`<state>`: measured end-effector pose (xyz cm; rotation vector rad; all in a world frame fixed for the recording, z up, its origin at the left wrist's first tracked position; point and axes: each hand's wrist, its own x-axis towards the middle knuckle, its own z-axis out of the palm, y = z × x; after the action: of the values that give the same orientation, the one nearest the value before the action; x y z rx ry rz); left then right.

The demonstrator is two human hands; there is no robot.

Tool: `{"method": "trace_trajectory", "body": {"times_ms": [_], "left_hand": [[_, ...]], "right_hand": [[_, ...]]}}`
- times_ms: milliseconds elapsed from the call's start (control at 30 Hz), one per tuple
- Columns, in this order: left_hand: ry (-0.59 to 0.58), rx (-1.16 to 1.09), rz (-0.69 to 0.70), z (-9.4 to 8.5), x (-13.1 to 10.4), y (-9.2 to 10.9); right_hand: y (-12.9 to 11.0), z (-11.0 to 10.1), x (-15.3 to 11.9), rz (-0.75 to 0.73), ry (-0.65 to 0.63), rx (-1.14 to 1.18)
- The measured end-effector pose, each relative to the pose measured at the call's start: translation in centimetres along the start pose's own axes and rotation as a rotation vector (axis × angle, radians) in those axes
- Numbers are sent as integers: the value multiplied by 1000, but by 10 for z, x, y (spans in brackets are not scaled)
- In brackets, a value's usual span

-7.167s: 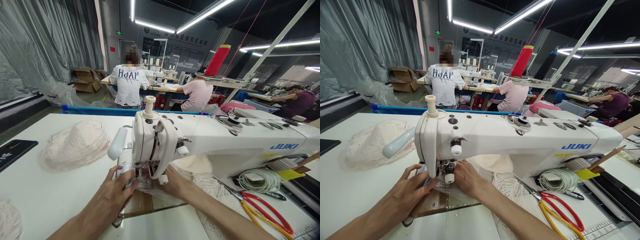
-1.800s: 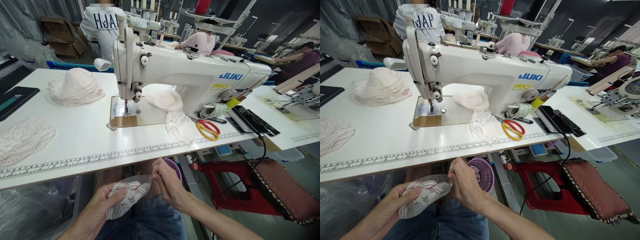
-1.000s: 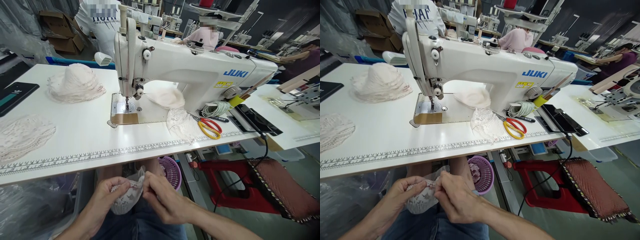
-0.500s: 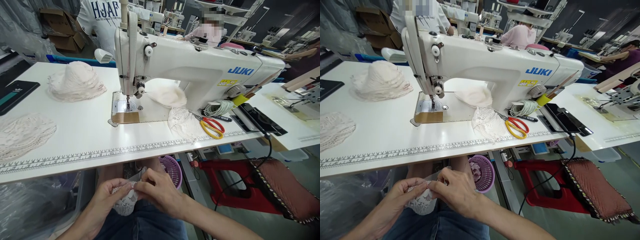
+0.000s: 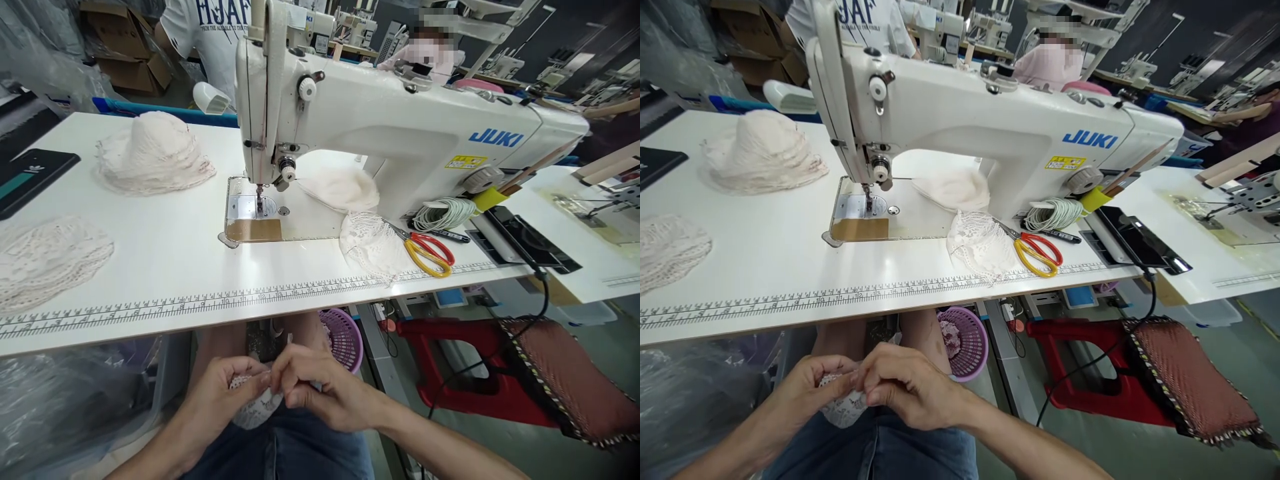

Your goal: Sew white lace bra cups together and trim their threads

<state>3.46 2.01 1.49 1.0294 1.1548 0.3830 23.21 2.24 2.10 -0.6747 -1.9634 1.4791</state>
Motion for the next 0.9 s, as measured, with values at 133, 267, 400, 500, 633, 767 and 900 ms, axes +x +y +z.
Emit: {"method": "trace_trajectory", "body": {"times_ms": [133, 267, 400, 500, 633, 767, 900], "left_hand": [[-4, 80, 19, 1, -1, 1], [71, 102, 9, -8, -7, 2], [131, -2, -33, -16, -10, 2], [53, -36, -42, -13, -6, 2], [5, -45, -42, -7, -2, 4], [-43, -12, -53, -3, -2, 5], [-62, 14, -42, 2, -6, 6]], "right_hand": [[1, 7, 1, -13, 3, -195], [7, -1, -17, 68, 88, -548], [28, -23, -60, 309, 123, -816], [40, -38, -89, 418, 81, -1047], [28, -38, -88, 471, 68, -1139], [-3, -22, -52, 241, 99, -782], [-16, -5, -22, 184, 148, -616]]}}
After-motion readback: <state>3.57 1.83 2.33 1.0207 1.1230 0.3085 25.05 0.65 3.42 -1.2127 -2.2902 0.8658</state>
